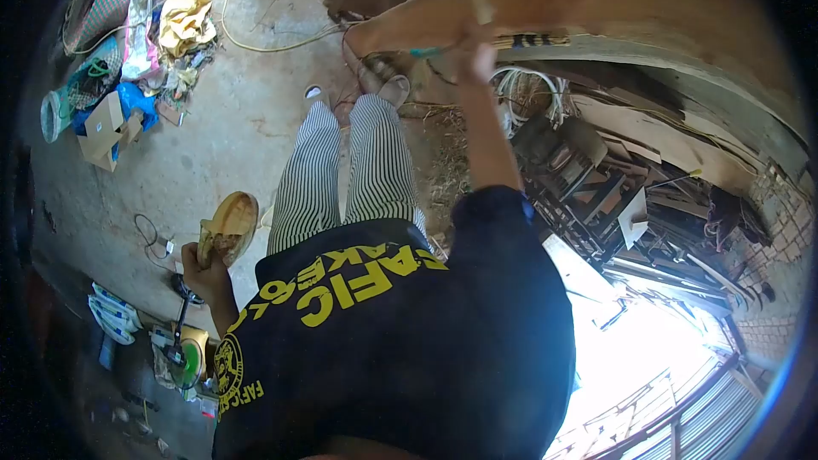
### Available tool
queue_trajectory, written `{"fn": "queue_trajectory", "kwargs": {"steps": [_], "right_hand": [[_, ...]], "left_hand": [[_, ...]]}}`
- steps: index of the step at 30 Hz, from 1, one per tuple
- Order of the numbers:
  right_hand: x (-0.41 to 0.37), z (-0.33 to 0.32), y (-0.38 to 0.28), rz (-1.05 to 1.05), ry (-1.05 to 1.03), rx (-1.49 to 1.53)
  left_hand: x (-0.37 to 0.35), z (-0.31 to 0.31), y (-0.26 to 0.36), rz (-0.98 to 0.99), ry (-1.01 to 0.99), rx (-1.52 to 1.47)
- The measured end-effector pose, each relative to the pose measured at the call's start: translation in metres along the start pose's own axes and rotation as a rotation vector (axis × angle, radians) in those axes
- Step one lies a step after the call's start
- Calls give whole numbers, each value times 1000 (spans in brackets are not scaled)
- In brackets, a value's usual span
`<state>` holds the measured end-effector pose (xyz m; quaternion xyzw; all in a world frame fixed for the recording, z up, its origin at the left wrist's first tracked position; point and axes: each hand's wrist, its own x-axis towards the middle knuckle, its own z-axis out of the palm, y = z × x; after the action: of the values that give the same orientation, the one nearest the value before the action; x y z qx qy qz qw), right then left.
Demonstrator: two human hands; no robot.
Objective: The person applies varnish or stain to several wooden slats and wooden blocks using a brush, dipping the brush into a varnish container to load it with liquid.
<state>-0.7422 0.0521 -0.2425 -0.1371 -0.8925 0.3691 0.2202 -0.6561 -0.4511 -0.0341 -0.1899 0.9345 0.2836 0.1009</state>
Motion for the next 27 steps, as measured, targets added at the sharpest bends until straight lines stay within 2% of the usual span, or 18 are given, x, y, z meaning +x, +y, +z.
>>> {"fn": "queue_trajectory", "kwargs": {"steps": [1, 2, 4, 5, 7, 9, 10, 11, 12, 14, 15, 17, 19, 21, 23, 24, 26, 27], "right_hand": [[19, -31, -9, -156, -61, -264], [30, -38, -36, 159, 146, 111], [57, -67, -48, -436, 243, -501], [62, -59, -60, -384, 387, -652], [51, -44, -18, -161, 285, -585], [17, 30, 60, -557, 574, -573], [-15, 67, 63, -336, 336, -481], [-33, 114, 61, -394, 379, -405], [-56, 149, 56, -241, 193, -324], [-97, 202, 67, 567, 11, -291], [-96, 201, 64, 567, 4, -284], [-87, 172, 52, 1115, 112, 399], [-68, 132, 39, 237, 217, 156], [-36, 82, 16, -32, 191, 92], [-21, 50, 5, -58, 188, -227], [-21, 58, 13, -58, 175, -227], [-17, 91, 37, -355, 482, -331], [-25, 115, 52, -404, 457, -388]], "left_hand": [[0, 3, -2, -8, -5, 9], [2, 11, -5, -39, 15, -65], [6, 21, -9, -70, -14, -103], [7, 26, -11, -79, -21, -98], [10, 39, -18, -75, -84, -380], [10, 40, -20, -124, -146, -396], [10, 44, -16, -188, -105, -496], [11, 46, -16, -247, -60, -595], [12, 45, -27, -222, -66, -566], [15, 43, -38, -241, -20, -575], [16, 41, -43, -261, 24, -590], [16, 37, -55, -303, 40, -523], [14, 40, -68, -307, 42, -453], [18, 47, -74, -328, 18, -454], [20, 59, -91, -281, -60, -331], [24, 64, -82, -289, -80, -302], [24, 68, -77, -313, -73, -297], [23, 72, -76, -322, -66, -295]]}}
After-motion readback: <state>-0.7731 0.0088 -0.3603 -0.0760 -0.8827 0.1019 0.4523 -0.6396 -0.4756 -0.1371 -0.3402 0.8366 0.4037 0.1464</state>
